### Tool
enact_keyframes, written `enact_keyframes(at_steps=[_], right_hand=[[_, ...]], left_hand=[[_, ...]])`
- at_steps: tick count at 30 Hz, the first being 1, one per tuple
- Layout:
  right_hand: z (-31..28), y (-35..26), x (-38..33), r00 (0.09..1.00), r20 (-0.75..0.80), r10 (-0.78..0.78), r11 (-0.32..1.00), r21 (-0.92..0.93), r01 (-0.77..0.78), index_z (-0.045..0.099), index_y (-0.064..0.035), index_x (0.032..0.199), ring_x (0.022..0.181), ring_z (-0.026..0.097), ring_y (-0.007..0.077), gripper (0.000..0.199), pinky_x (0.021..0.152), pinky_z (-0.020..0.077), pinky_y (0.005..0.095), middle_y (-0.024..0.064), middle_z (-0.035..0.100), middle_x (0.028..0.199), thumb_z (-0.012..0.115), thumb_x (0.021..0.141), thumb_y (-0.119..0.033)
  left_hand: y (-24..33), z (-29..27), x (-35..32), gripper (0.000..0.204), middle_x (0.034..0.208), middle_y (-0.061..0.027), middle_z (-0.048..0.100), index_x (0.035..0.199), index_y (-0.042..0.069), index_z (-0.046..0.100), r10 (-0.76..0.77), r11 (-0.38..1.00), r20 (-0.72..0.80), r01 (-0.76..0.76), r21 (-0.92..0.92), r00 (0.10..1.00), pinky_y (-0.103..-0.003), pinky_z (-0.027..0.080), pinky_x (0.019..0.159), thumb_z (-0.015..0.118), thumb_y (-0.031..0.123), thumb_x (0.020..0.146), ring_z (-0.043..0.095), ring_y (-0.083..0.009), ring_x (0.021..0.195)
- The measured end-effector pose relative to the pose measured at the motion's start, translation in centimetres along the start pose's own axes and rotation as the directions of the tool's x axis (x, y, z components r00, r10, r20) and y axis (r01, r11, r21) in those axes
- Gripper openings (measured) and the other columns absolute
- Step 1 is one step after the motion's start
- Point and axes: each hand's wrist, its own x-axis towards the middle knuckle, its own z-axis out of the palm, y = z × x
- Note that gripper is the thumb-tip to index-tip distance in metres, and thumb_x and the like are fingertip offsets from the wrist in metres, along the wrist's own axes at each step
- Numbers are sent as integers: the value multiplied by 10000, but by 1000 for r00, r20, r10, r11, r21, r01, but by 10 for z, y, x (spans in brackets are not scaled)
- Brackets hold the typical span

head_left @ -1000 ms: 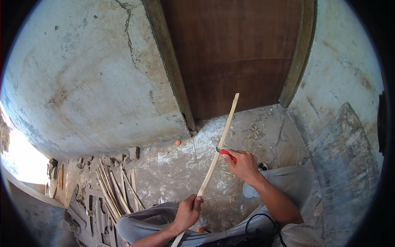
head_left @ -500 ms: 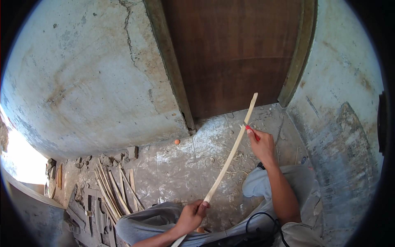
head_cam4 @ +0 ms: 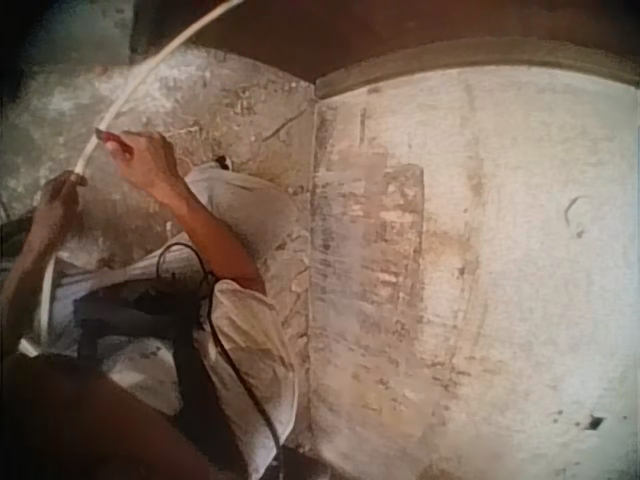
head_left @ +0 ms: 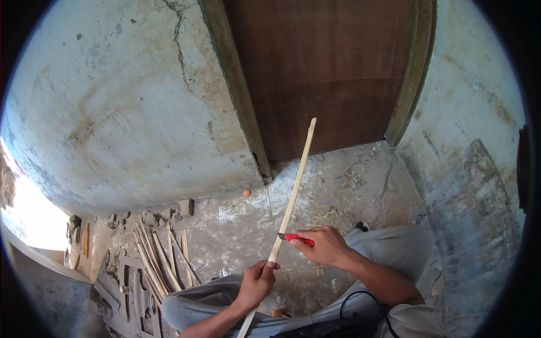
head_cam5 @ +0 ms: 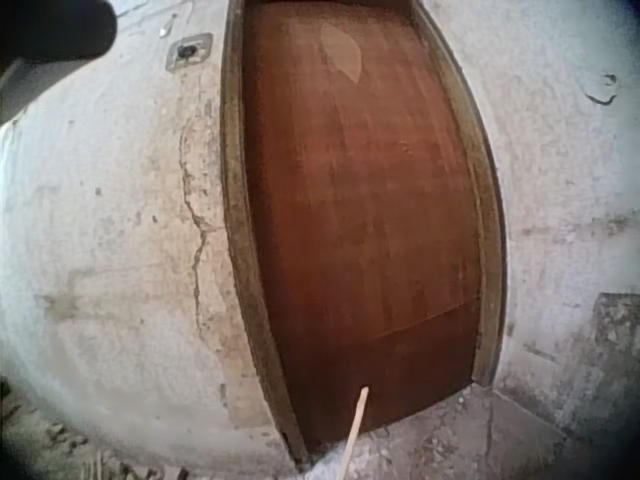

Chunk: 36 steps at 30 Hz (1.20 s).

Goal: The person holds a long wooden stick and shaves it using a utility knife.

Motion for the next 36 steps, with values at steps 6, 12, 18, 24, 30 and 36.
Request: enact_keyframes(at_steps=[6,12,18,24,30,36], right_hand=[[-3,-2,0,997,-70,-26,998,-62,22,738,-99,1014,706,701,354,343,627,550,469,136,710,776,636,943,-419],[-28,22,16,969,-212,127,981,-117,-154,743,-89,1016,683,694,359,349,613,540,477,141,701,754,639,943,-414],[-44,40,19,934,-340,111,980,-121,-160,759,-68,970,665,685,376,344,617,526,470,171,674,690,639,946,-390],[-16,17,8,981,-17,191,982,-7,-191,763,-85,1030,666,684,384,378,624,527,474,181,676,696,624,946,-426],[3,8,1,999,17,-34,997,-63,35,772,-115,1045,690,703,356,366,640,559,436,144,721,775,683,907,-442],[1,3,1,1000,-27,2,996,-89,-4,757,-98,1035,716,707,344,356,623,554,443,135,721,791,693,901,-422]], left_hand=[[1,8,-4,280,606,44,398,1035,4,581,3,1000,-39,-3,4,999,-246,256,422,444,242,1092,316,-48,470],[-2,13,-12,273,603,41,398,1022,-2,571,-77,993,52,82,-84,996,-247,278,421,440,227,1091,331,-48,470],[-5,14,-12,267,617,29,449,1045,-10,583,26,990,80,-36,135,996,-235,320,441,436,208,1089,398,-51,485],[1,9,-6,278,626,23,424,1070,-2,594,-101,991,66,107,-84,993,-244,272,435,436,226,1095,348,-58,485],[0,3,-1,275,645,20,414,1079,24,601,-112,978,41,118,-174,993,-246,244,439,424,234,1098,312,-61,484],[6,5,0,274,622,28,397,1041,32,598,-123,975,47,130,-182,991,-253,235,426,427,239,1097,299,-61,471]])
